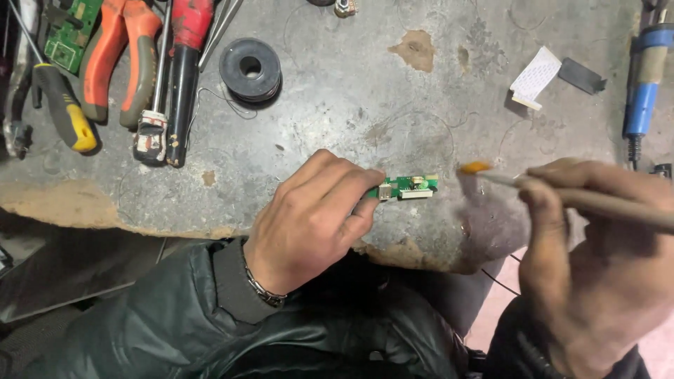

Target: Cleaning a circuit board with solvent and a brush, followed by soldering components with a soldering iron.

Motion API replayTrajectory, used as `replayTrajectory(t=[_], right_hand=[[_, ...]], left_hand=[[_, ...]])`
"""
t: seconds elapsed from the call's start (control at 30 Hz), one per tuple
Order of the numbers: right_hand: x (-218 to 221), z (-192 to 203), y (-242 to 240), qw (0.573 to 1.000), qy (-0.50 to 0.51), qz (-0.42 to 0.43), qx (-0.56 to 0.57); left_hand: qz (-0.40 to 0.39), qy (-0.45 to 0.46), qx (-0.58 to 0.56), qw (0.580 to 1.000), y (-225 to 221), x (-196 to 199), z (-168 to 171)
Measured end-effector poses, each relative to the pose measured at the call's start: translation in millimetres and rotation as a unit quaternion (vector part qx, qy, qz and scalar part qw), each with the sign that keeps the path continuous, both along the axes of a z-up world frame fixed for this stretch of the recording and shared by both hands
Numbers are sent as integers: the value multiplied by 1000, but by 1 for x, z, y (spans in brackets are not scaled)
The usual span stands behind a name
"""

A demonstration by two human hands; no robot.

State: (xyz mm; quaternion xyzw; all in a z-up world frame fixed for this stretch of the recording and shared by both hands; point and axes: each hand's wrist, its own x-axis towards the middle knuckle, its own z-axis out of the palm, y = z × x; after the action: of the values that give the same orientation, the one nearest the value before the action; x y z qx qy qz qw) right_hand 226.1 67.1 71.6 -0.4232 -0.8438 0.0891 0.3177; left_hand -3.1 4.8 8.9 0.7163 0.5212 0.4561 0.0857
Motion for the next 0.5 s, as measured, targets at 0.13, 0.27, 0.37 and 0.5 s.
replayTrajectory(t=[0.13,0.27,0.37,0.5], right_hand=[[-15,5,1,990,89,88,-67],[-3,-2,10,998,-57,23,16],[-15,15,10,991,86,55,-89],[-27,16,14,990,30,130,-37]], left_hand=[[-3,-3,3,1000,0,0,-3],[1,6,3,1000,0,-1,-2],[-10,-2,10,1000,0,0,-3],[-5,10,8,1000,0,1,-6]])
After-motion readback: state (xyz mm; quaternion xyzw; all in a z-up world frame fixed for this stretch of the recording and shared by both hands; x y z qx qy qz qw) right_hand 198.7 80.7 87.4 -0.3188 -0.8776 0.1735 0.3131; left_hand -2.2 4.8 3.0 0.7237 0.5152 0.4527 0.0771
